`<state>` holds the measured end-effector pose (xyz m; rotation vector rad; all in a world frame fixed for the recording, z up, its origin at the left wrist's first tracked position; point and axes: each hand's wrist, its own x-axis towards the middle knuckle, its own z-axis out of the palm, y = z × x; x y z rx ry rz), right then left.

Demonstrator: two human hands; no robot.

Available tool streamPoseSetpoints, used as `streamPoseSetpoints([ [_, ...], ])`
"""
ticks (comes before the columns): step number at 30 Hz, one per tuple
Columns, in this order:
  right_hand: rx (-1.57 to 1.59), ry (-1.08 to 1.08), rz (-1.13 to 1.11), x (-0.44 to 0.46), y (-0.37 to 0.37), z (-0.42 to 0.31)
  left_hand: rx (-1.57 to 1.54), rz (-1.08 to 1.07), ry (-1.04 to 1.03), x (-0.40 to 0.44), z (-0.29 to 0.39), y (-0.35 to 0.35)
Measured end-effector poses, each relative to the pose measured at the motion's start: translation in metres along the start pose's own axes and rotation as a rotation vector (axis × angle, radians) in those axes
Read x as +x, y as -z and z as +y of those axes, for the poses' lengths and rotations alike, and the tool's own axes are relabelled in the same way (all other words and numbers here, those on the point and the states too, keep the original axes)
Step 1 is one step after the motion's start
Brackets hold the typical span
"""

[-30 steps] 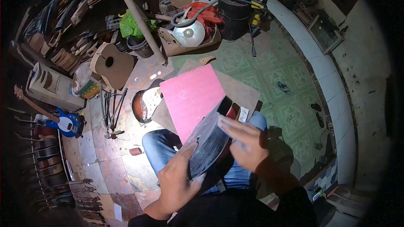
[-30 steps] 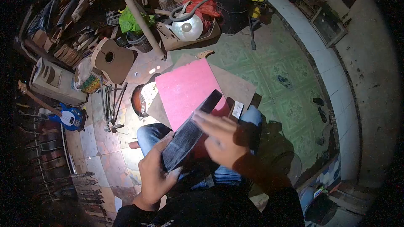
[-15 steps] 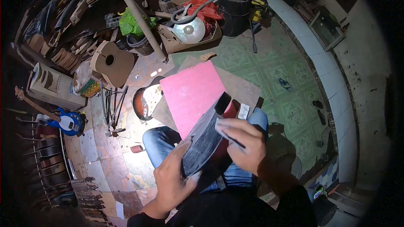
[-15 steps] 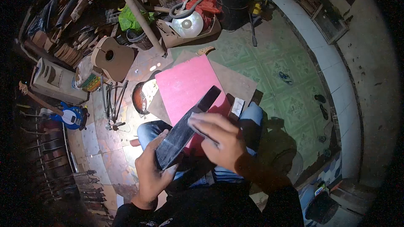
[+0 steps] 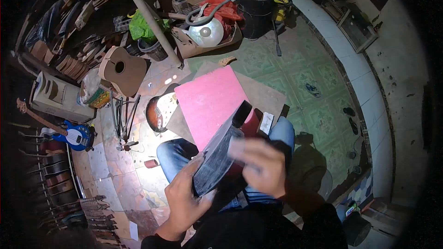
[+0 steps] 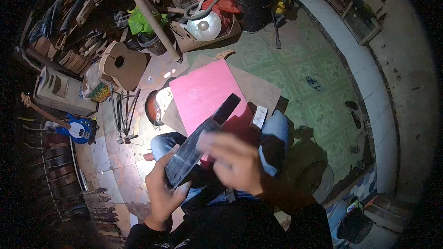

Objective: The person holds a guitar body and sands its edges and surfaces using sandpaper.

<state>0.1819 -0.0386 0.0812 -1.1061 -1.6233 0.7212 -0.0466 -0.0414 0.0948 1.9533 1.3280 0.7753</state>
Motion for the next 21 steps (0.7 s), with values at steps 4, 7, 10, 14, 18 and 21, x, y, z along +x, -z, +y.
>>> streamPoseSetpoints([
  [4, 0.010, -0.032, 0.009, 0.003, -0.001, -0.001, -0.030, 0.027, 0.048, -0.004, -0.007, -0.001],
  [7, -0.001, 0.122, -0.050, -0.001, -0.007, -0.011, -0.052, 0.041, 0.054, -0.006, -0.008, 0.000],
  [10, 0.099, -0.244, 0.058, 0.010, -0.006, 0.027, -0.051, 0.065, 0.075, -0.007, -0.009, 0.001],
  [14, 0.075, -0.006, -0.035, -0.002, -0.009, -0.010, -0.079, 0.083, 0.126, -0.010, -0.015, 0.001],
  [18, 0.047, -0.184, 0.082, 0.003, -0.013, 0.034, -0.056, 0.097, 0.123, -0.008, -0.012, 0.001],
  [21, 0.120, -0.074, 0.084, -0.004, -0.019, 0.017, -0.061, 0.085, 0.154, -0.007, -0.013, 0.001],
])
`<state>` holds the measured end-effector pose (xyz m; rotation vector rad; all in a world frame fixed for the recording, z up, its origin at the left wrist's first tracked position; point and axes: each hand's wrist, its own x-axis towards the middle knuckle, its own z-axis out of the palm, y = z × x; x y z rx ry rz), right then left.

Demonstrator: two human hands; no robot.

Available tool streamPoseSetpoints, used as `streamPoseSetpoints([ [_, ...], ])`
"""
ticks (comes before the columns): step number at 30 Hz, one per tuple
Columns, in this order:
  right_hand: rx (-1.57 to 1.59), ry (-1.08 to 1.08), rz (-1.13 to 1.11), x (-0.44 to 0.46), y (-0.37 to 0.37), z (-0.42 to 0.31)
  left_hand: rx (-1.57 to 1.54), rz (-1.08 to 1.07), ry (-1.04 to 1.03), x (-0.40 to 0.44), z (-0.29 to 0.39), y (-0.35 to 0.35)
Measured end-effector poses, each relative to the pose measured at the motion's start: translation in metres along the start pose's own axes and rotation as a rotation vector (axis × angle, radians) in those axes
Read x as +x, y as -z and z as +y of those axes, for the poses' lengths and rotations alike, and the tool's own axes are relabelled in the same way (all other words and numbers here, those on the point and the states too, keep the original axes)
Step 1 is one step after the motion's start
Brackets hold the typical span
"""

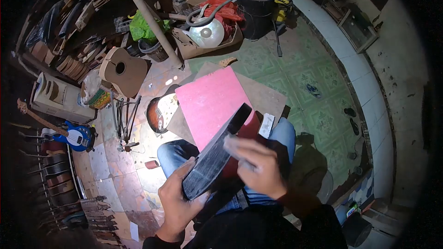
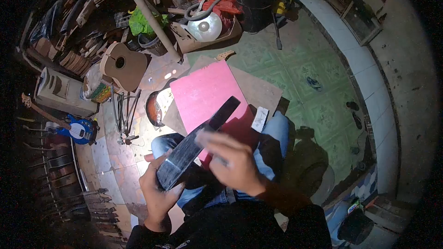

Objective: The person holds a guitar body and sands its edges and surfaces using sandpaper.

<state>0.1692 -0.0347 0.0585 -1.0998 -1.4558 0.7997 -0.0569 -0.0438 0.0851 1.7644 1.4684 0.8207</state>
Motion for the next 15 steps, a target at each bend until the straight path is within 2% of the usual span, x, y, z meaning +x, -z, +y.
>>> streamPoseSetpoints([
  [1, -0.082, 0.039, -0.121, 0.001, 0.005, -0.024, -0.015, -0.001, -0.008, -0.001, -0.002, 0.000],
  [4, -0.092, 0.132, -0.112, 0.000, 0.004, -0.015, -0.012, 0.007, -0.034, 0.001, 0.000, 0.000],
  [6, -0.006, -0.117, -0.003, 0.013, 0.007, 0.008, 0.005, 0.020, -0.048, 0.002, 0.002, -0.002],
  [8, -0.015, -0.149, 0.040, 0.014, 0.004, -0.002, 0.006, 0.020, -0.021, 0.001, 0.004, -0.002],
  [10, -0.113, 0.146, -0.103, 0.006, 0.002, -0.026, -0.015, 0.006, -0.030, 0.002, 0.003, -0.001],
  [12, -0.103, 0.167, -0.152, 0.005, 0.002, -0.034, -0.035, -0.007, -0.038, 0.002, 0.004, -0.001],
  [14, -0.123, 0.040, -0.053, 0.010, 0.005, -0.008, 0.013, -0.008, -0.052, 0.004, 0.008, -0.002],
  [15, -0.056, -0.107, 0.013, 0.018, 0.007, 0.000, 0.012, 0.001, -0.055, 0.004, 0.008, -0.002],
])
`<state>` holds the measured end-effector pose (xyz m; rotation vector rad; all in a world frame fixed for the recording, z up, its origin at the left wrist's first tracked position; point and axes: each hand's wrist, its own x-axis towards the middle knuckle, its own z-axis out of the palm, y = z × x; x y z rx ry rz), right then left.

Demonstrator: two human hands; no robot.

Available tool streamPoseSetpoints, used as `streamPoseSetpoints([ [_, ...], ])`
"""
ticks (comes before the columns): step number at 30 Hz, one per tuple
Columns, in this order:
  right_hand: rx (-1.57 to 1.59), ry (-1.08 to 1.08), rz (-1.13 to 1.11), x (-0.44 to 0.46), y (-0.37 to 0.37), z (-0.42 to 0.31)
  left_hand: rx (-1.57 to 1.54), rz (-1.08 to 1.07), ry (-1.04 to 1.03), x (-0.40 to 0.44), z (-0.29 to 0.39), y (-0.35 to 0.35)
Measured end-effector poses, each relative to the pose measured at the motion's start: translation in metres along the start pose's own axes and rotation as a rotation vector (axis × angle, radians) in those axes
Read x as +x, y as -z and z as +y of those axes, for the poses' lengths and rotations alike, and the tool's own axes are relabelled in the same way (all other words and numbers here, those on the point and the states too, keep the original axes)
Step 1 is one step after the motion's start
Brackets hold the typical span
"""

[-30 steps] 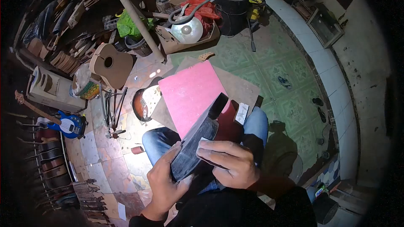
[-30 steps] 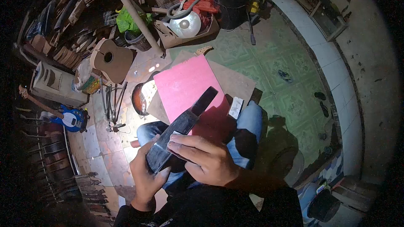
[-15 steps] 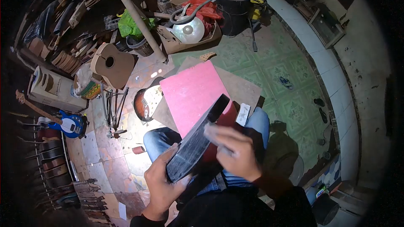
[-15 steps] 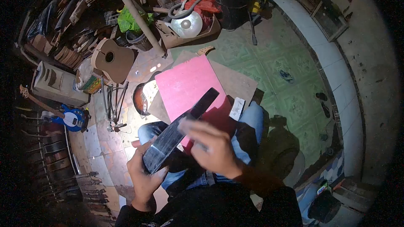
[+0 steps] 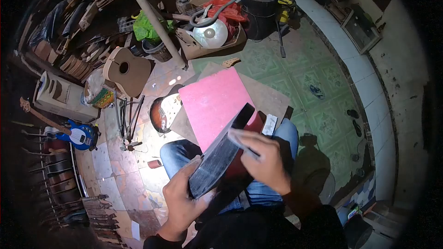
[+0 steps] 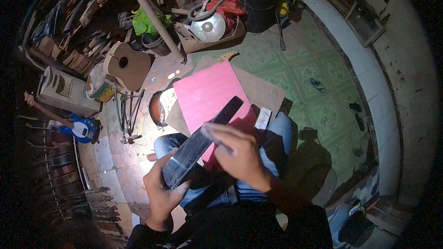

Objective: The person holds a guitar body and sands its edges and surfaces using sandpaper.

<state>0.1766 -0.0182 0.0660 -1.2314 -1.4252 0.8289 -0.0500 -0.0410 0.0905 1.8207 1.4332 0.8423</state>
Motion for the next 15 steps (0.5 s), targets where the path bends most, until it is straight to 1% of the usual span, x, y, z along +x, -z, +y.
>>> streamPoseSetpoints([
  [1, -0.061, 0.014, -0.046, 0.004, 0.006, 0.004, -0.003, -0.006, 0.009, -0.001, 0.000, -0.001],
  [3, -0.133, 0.166, -0.026, -0.008, -0.002, -0.016, -0.006, -0.016, 0.016, 0.002, 0.000, -0.002],
  [4, -0.178, 0.289, -0.103, -0.010, 0.001, -0.028, -0.010, -0.023, -0.015, 0.002, 0.001, -0.001],
  [5, -0.144, 0.283, -0.152, -0.016, 0.001, -0.042, -0.015, -0.029, -0.046, 0.001, 0.001, -0.001],
  [7, -0.227, 0.318, -0.142, -0.016, 0.001, -0.029, 0.011, -0.042, -0.050, 0.000, 0.002, -0.001],
  [9, -0.131, 0.134, -0.016, -0.003, 0.004, -0.013, 0.035, -0.044, -0.057, 0.000, 0.003, -0.002],
  [11, -0.152, 0.111, -0.033, -0.002, 0.008, -0.018, 0.026, -0.055, -0.025, -0.002, 0.002, -0.004],
  [12, -0.197, 0.208, -0.077, -0.010, 0.004, -0.027, 0.026, -0.055, -0.025, -0.001, 0.003, -0.004],
  [13, -0.241, 0.300, -0.121, -0.017, 0.001, -0.037, 0.028, -0.050, -0.078, 0.001, 0.004, -0.005],
  [14, -0.210, 0.369, -0.114, -0.020, -0.004, -0.045, 0.029, -0.045, -0.131, 0.001, 0.004, -0.004],
  [15, -0.244, 0.366, -0.134, -0.025, -0.005, -0.046, 0.030, -0.045, -0.129, 0.001, 0.004, -0.004],
])
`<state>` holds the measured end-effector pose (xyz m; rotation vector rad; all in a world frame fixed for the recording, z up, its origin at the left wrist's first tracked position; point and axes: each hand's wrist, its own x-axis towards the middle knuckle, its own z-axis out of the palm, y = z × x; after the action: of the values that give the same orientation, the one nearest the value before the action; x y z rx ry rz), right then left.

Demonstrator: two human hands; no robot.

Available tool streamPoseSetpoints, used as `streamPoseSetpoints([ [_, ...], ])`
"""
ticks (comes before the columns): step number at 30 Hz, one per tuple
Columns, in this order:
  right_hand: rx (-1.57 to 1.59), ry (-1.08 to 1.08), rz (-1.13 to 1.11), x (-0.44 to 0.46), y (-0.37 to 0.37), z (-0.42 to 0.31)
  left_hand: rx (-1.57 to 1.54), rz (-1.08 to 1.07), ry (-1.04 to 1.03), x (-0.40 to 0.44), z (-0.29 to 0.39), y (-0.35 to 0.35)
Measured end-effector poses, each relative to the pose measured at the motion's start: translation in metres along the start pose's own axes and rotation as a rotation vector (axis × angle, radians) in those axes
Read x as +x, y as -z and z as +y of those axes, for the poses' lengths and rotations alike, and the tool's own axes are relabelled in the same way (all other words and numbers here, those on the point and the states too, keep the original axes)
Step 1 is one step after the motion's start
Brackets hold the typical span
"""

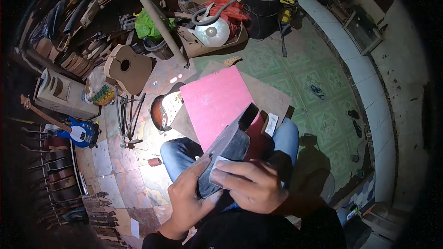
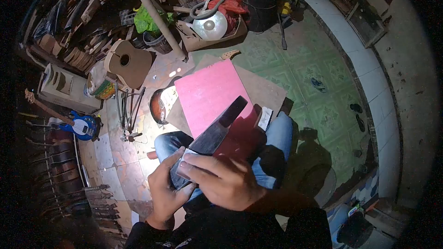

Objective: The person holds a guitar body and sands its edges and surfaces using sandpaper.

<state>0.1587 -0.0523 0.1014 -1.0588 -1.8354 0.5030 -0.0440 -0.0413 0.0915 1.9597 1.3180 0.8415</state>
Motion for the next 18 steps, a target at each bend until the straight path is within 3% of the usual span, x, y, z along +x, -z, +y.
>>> streamPoseSetpoints([
  [2, -0.032, 0.033, 0.059, 0.002, 0.001, 0.024, 0.043, -0.013, -0.023, -0.001, 0.000, 0.000],
  [3, -0.013, -0.139, 0.056, 0.012, 0.012, 0.020, 0.040, -0.028, 0.001, -0.001, 0.001, 0.000],
  [7, -0.136, 0.070, -0.033, 0.000, 0.004, 0.000, 0.069, -0.039, -0.022, 0.001, 0.005, 0.000],
  [18, -0.008, 0.005, -0.023, 0.003, 0.007, 0.006, -0.014, -0.049, -0.007, -0.003, 0.001, 0.001],
])
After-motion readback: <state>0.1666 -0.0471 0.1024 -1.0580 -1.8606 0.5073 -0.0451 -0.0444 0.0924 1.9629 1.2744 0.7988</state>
